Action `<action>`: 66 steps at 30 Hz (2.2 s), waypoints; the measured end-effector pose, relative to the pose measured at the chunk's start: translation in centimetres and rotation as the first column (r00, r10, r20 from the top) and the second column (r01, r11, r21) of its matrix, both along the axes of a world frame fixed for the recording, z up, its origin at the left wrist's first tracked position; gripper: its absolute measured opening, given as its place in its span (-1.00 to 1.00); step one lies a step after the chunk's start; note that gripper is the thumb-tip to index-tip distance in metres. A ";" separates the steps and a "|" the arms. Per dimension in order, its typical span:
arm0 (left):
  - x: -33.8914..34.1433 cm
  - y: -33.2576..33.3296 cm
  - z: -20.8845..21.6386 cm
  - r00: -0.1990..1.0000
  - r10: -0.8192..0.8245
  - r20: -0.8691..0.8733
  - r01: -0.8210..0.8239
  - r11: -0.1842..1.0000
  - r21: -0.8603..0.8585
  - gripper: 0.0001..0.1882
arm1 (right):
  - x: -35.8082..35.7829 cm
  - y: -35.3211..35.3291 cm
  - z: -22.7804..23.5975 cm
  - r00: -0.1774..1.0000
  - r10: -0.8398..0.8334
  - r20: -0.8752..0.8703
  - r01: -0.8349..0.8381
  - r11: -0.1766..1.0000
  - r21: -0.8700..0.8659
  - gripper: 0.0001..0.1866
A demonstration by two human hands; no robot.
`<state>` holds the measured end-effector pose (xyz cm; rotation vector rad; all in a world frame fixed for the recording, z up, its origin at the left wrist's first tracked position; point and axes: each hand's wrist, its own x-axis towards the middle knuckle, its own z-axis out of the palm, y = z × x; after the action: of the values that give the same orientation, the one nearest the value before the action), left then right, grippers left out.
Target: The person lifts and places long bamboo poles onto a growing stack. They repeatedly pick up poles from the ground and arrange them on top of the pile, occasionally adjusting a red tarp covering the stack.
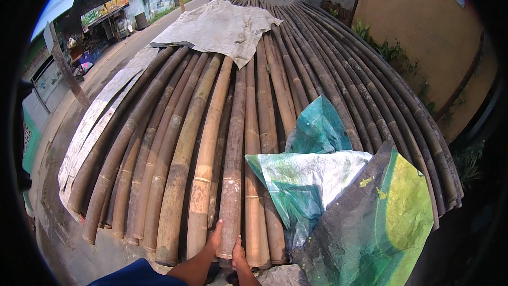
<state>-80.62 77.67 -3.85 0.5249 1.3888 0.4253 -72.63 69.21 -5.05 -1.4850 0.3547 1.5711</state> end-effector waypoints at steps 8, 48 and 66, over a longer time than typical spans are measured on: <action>0.8 -3.4 4.2 0.906 -0.138 0.400 0.237 0.949 -0.210 0.14 | 4.0 -2.1 9.2 0.980 0.084 0.180 -0.079 0.996 -0.037 0.00; -2.4 -1.3 10.5 0.975 -0.222 0.014 0.222 0.974 0.044 0.17 | -0.2 -3.7 13.2 0.935 0.243 0.257 -0.299 0.932 0.206 -0.25; 0.4 -5.2 15.7 0.793 -0.370 -0.484 0.575 0.717 0.393 0.00 | 4.5 -5.2 7.9 0.153 0.462 0.873 -0.580 0.758 -0.300 -0.05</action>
<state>-80.22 72.43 11.88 1.4620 1.4182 0.2709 -68.08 64.01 2.83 -2.2836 -1.0545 0.8626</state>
